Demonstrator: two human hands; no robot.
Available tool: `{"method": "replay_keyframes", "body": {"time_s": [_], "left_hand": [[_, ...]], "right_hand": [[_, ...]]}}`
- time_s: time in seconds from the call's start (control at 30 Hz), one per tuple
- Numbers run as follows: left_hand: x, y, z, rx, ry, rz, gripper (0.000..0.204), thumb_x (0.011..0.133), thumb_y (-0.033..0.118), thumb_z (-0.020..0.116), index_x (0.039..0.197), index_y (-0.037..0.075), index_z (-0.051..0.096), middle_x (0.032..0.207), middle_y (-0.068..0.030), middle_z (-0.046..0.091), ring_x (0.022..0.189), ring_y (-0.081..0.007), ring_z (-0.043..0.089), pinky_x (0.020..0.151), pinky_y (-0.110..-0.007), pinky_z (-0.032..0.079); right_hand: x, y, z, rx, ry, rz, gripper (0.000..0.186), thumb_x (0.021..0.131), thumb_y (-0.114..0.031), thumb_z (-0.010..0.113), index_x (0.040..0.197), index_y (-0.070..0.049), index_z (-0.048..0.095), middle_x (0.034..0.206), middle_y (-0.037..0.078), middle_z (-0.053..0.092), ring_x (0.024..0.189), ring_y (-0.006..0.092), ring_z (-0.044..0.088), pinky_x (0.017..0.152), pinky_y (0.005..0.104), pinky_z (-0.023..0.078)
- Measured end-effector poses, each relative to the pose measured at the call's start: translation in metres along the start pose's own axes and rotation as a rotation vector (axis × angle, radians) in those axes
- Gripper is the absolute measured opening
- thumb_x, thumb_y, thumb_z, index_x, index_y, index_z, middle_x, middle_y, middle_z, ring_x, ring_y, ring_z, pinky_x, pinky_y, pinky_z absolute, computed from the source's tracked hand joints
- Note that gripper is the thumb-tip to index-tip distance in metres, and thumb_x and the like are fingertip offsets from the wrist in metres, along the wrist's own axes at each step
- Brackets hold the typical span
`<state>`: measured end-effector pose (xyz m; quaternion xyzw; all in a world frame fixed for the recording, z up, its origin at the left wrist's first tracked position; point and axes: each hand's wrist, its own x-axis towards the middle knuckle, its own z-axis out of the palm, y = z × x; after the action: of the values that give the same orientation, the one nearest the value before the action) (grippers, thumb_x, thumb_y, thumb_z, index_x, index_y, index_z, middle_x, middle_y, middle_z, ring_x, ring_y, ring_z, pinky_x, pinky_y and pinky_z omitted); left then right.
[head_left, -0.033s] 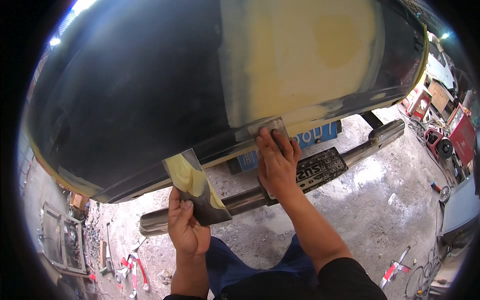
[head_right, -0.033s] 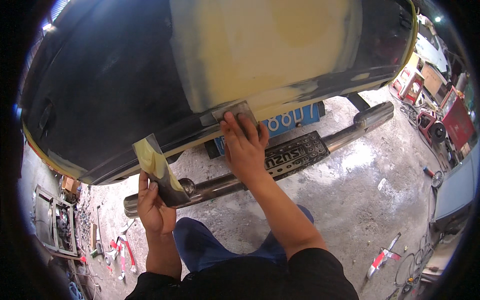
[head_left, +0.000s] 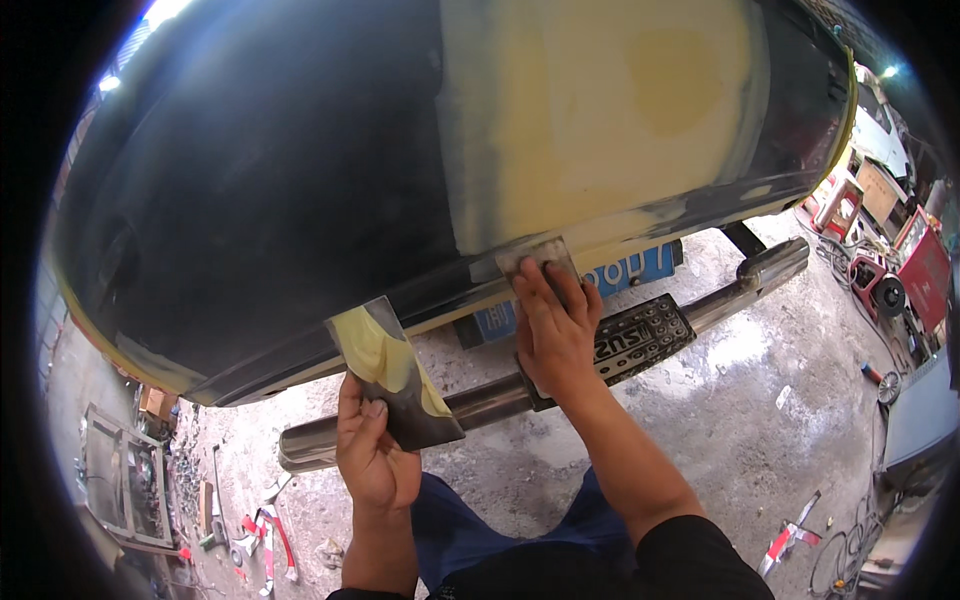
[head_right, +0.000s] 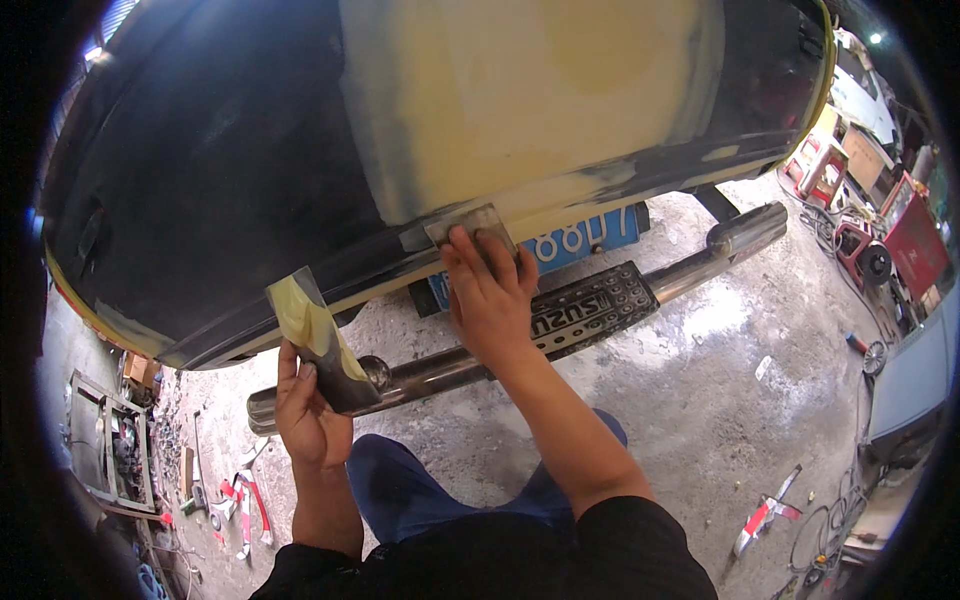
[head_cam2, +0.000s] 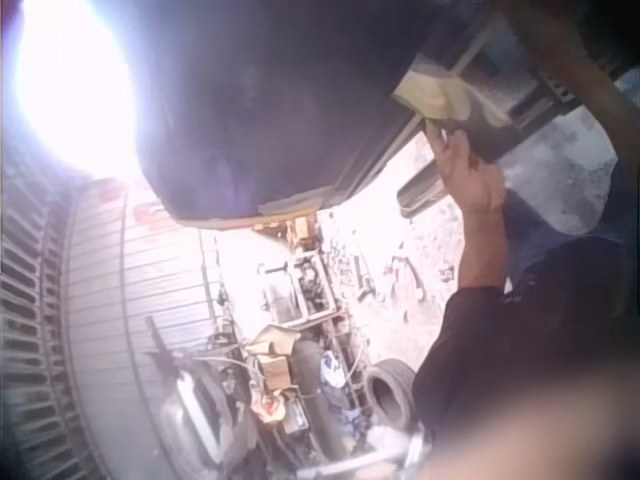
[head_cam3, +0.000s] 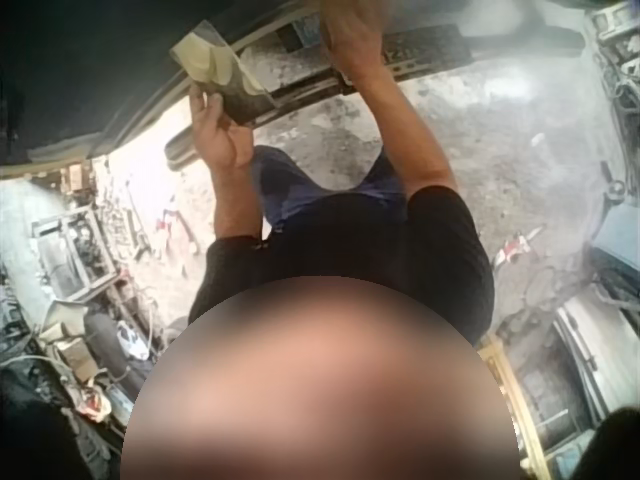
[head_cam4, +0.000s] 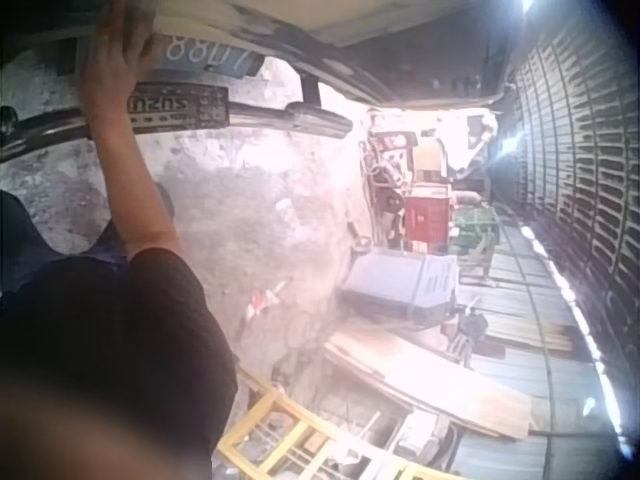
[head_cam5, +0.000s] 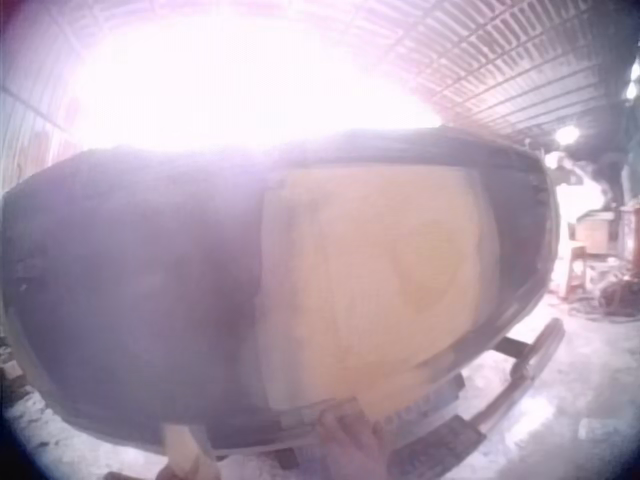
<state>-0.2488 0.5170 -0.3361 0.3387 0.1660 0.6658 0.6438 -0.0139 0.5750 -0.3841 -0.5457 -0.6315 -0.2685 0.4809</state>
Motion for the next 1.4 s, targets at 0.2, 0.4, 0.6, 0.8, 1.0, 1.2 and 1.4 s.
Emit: {"method": "replay_keyframes", "body": {"time_s": [0.2, 0.4, 0.6, 0.8, 1.0, 1.2, 1.4], "left_hand": [[-0.001, -0.007, 0.006, -0.013, -0.07, -0.076, 0.055, 0.097, -0.003, 0.047, 0.15, -0.004, 0.035, 0.141, -0.0212, 0.056, 0.132, -0.0303, 0.055, 0.116, -0.044, 0.041], [-0.005, -0.012, 0.025, -0.028, -0.038, -0.143, 0.052, 0.1, -0.005, 0.045, 0.151, -0.002, 0.035, 0.144, -0.0205, 0.053, 0.134, -0.0278, 0.053, 0.115, -0.041, 0.042], [-0.003, -0.013, 0.026, -0.044, -0.028, -0.248, 0.051, 0.1, -0.002, 0.043, 0.15, -0.004, 0.035, 0.142, -0.0212, 0.055, 0.132, -0.0284, 0.056, 0.114, -0.041, 0.045], [-0.011, -0.03, 0.036, -0.064, -0.129, -0.521, 0.053, 0.097, -0.002, 0.045, 0.149, -0.006, 0.036, 0.141, -0.0221, 0.055, 0.13, -0.0287, 0.057, 0.113, -0.041, 0.045], [-0.019, -0.032, 0.049, -0.046, -0.176, -0.562, 0.053, 0.096, -0.004, 0.046, 0.148, -0.006, 0.035, 0.14, -0.0232, 0.055, 0.13, -0.0286, 0.057, 0.114, -0.042, 0.044], [-0.015, -0.033, 0.045, 0.064, -0.131, -0.114, 0.05, 0.1, -0.003, 0.043, 0.149, 0.002, 0.032, 0.146, -0.021, 0.05, 0.136, -0.0309, 0.051, 0.116, -0.046, 0.042], [-0.02, -0.045, 0.042, -0.042, -0.313, -0.015, 0.054, 0.102, -0.001, 0.041, 0.154, 0.007, 0.027, 0.154, -0.0188, 0.039, 0.141, -0.0341, 0.045, 0.118, -0.054, 0.038]], "right_hand": [[-0.013, -0.03, -0.067, 0.903, -0.121, 0.143, 0.047, 0.087, -0.003, 0.069, 0.133, -0.003, 0.058, 0.139, 0.018, 0.061, 0.134, 0.035, 0.051, 0.112, 0.0505, 0.037], [-0.052, -0.018, -0.088, 0.936, -0.51, 0.134, 0.045, 0.089, -0.002, 0.066, 0.133, -0.004, 0.057, 0.139, 0.02, 0.06, 0.13, 0.0354, 0.056, 0.11, 0.0444, 0.043], [-0.057, -0.002, -0.103, 1.774, 0.004, 1.026, 0.065, 0.079, -0.015, 0.085, 0.132, -0.007, 0.05, 0.127, 0.017, 0.062, 0.118, 0.0348, 0.063, 0.095, 0.0545, 0.058], [-0.081, -0.008, -0.112, 1.926, -0.385, 1.162, 0.073, 0.07, -0.002, 0.087, 0.134, -0.008, 0.052, 0.094, -0.001, 0.067, 0.084, 0.0108, 0.065, 0.08, 0.0296, 0.057], [-0.057, 0.008, -0.083, 1.768, -0.259, 1.143, 0.065, 0.078, -0.001, 0.08, 0.136, -0.007, 0.05, 0.103, 0.004, 0.07, 0.091, 0.0143, 0.068, 0.083, 0.0308, 0.058], [-0.067, 0.026, -0.116, 1.656, -0.028, 0.949, 0.068, 0.081, -0.005, 0.078, 0.14, -0.004, 0.044, 0.121, 0.013, 0.064, 0.113, 0.024, 0.065, 0.097, 0.0389, 0.054], [-0.057, -0.009, -0.132, 1.341, -0.311, 0.9, 0.064, 0.087, 0.003, 0.072, 0.142, -0.004, 0.042, 0.127, 0.01, 0.058, 0.12, 0.0189, 0.057, 0.103, 0.0355, 0.047]]}}
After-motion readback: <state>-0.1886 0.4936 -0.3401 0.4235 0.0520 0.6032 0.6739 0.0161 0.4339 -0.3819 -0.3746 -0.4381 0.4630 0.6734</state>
